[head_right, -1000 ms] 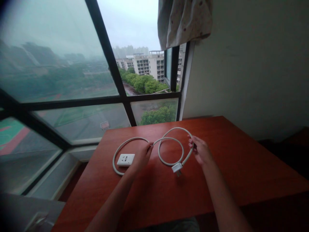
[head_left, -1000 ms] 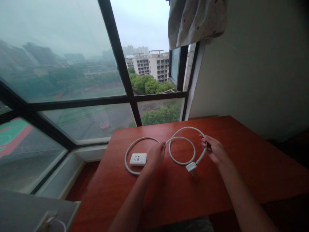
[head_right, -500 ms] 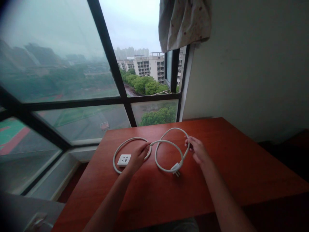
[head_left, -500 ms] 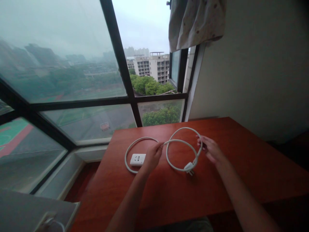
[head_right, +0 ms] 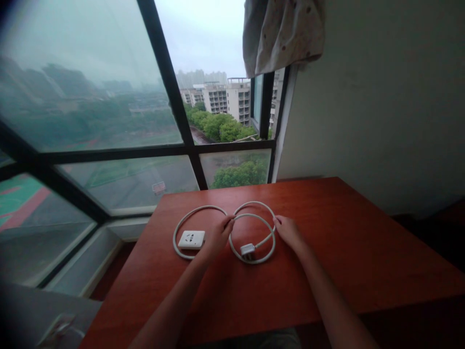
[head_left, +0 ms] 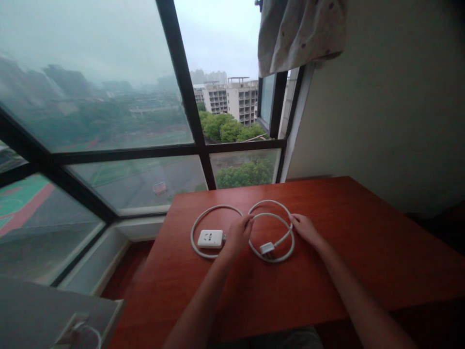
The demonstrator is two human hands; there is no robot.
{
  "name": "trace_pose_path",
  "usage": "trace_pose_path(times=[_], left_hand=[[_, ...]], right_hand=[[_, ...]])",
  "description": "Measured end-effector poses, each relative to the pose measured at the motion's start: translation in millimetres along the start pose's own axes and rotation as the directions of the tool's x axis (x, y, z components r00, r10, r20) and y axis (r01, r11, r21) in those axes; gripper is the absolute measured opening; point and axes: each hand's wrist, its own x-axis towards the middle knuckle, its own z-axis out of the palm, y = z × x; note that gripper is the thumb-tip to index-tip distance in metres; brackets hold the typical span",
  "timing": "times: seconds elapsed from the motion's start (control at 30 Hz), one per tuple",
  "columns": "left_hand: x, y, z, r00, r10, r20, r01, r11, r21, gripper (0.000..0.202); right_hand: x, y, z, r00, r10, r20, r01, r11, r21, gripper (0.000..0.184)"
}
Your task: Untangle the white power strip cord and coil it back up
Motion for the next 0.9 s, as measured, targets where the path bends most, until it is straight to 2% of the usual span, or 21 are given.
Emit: trace_pose_path(times=[0.1,0.17,0.2,0.27,0.33,0.37,0.47,0.53,0.57,0.63,0.77,0.83,0.9], left_hand=[[3.9,-3.2,6.7,0.999,-0.047,-0.007,0.047,0.999,0.007,0.03],[4.8,-5.6,8.8,0.998,-0.053,-0.02,0.054,0.999,0.008,0.029],[4.9,-6.8,9.5,0.998,-0.049,-0.027,0.049,0.999,0.007,0.029],[5.0,-9.2,10.4,0.999,-0.036,-0.034,0.037,0.999,0.004,0.029],[5.6,-11.5,11.3,0.999,-0.035,-0.027,0.035,0.999,0.009,0.029],[6.1,-12.6,11.8,0.999,-0.04,-0.023,0.041,0.999,0.014,0.029],[8.0,-15.1,13.3,0.997,-0.065,-0.031,0.066,0.997,0.027,0.028],[9.1,-16.0,14.2,0.996,-0.079,-0.051,0.081,0.996,0.031,0.028],[9.6,-16.3,14.6,0.994,-0.086,-0.062,0.088,0.996,0.033,0.028],[10.5,-16.7,15.1,0.992,-0.097,-0.081,0.1,0.994,0.038,0.027],[11.9,-17.7,15.0,0.989,-0.109,-0.102,0.114,0.992,0.049,0.026],[13.0,-18.2,14.3,0.986,-0.115,-0.12,0.122,0.991,0.054,0.026],[14.7,-18.2,13.1,0.983,-0.117,-0.141,0.127,0.99,0.06,0.025]], right_hand=[[-7.4,-8.7,-6.1,0.997,-0.051,-0.058,0.042,0.989,-0.145,0.016],[-17.3,-19.9,-7.6,0.981,-0.187,-0.046,0.167,0.946,-0.279,0.016],[-23.9,-26.1,-6.8,0.961,-0.276,0.014,0.264,0.902,-0.342,0.02],[-38.8,-37.0,-2.4,0.884,-0.406,0.233,0.467,0.793,-0.391,0.032],[-52.4,-43.5,4.1,0.807,-0.401,0.433,0.574,0.703,-0.419,0.041],[-57.4,-44.9,7.4,0.791,-0.366,0.49,0.592,0.658,-0.465,0.041],[-62.7,-44.0,15.2,0.817,-0.243,0.523,0.566,0.512,-0.646,0.028],[-60.3,-43.2,17.9,0.815,-0.216,0.538,0.57,0.472,-0.673,0.022],[-58.7,-43.7,18.5,0.805,-0.232,0.547,0.583,0.483,-0.653,0.022],[-56.6,-47.3,18.1,0.793,-0.323,0.517,0.6,0.562,-0.569,0.022],[-62.1,-64.2,9.8,0.808,-0.513,0.29,0.587,0.739,-0.329,0.022],[-69.6,-75.8,0.5,0.799,-0.549,0.246,0.598,0.771,-0.221,0.02],[-79.3,-86.3,-12.4,0.79,-0.557,0.256,0.6,0.787,-0.141,0.019]])
